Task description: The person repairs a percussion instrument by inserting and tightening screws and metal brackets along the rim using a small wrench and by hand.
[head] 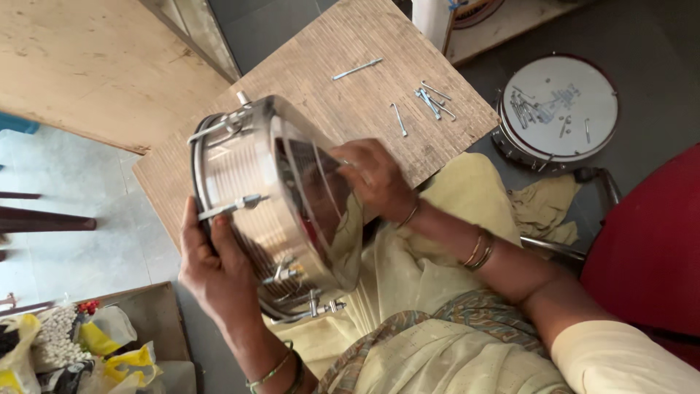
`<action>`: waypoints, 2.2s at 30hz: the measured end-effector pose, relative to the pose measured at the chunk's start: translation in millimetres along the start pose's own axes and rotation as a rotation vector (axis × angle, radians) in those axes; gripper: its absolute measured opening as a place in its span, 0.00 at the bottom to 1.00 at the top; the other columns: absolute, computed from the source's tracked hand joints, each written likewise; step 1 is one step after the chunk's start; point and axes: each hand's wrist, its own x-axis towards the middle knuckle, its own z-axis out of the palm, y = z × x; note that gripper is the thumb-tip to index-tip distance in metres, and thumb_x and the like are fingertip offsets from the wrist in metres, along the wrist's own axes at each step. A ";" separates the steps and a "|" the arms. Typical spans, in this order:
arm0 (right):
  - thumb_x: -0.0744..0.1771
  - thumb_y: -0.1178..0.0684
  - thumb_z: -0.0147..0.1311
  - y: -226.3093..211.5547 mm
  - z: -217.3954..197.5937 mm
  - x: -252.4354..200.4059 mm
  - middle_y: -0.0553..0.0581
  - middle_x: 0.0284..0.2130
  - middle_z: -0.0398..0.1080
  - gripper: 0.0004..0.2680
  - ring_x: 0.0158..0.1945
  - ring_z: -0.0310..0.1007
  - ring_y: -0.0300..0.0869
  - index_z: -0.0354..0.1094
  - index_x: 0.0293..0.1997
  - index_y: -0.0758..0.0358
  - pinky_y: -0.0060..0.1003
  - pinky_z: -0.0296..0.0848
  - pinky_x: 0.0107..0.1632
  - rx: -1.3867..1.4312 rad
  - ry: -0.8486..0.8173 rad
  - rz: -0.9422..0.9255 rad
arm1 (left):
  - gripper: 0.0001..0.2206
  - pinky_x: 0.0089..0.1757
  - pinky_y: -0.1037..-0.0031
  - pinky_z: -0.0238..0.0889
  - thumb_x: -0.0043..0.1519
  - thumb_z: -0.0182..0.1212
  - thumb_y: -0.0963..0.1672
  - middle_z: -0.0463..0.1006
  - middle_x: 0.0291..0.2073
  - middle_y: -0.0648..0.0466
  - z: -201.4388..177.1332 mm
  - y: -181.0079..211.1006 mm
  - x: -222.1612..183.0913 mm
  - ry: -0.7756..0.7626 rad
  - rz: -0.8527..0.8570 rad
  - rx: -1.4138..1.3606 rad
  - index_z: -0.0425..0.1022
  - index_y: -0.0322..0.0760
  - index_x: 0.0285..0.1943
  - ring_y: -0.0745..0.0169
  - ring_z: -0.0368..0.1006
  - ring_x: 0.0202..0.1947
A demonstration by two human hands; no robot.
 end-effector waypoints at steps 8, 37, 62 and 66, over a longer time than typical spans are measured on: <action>0.71 0.58 0.48 282.9 -71.6 -49.2 0.66 0.43 0.74 0.08 0.48 0.73 0.59 0.73 0.52 0.62 0.52 0.71 0.51 -0.550 -0.025 0.632 | 0.19 0.27 0.85 0.50 0.75 0.57 0.39 0.72 0.28 0.63 12.9 2.0 3.0 0.002 -0.003 -0.064 0.68 0.26 0.75 0.82 0.56 0.26; 0.69 0.61 0.55 55.7 -75.3 37.8 0.49 0.42 0.74 0.07 0.40 0.77 0.31 0.74 0.51 0.67 0.28 0.79 0.43 0.297 -0.008 0.458 | 0.22 0.21 0.76 0.57 0.72 0.52 0.43 0.69 0.18 0.58 35.1 19.6 -10.1 0.042 -0.062 -0.155 0.62 0.27 0.74 0.77 0.63 0.18; 0.71 0.54 0.58 -112.0 -45.5 62.1 0.58 0.55 0.68 0.07 0.54 0.72 0.43 0.75 0.50 0.65 0.35 0.74 0.55 0.200 -0.149 -0.066 | 0.22 0.24 0.68 0.61 0.72 0.52 0.42 0.69 0.20 0.46 27.8 24.4 -39.5 0.070 -0.062 -0.112 0.60 0.32 0.75 0.63 0.65 0.17; 0.71 0.53 0.58 -113.9 -40.4 58.6 0.57 0.57 0.68 0.07 0.56 0.72 0.43 0.74 0.50 0.64 0.35 0.74 0.56 0.221 -0.132 0.003 | 0.22 0.23 0.63 0.61 0.71 0.53 0.42 0.72 0.21 0.42 28.1 24.0 -40.3 0.045 -0.074 -0.041 0.62 0.31 0.74 0.54 0.69 0.16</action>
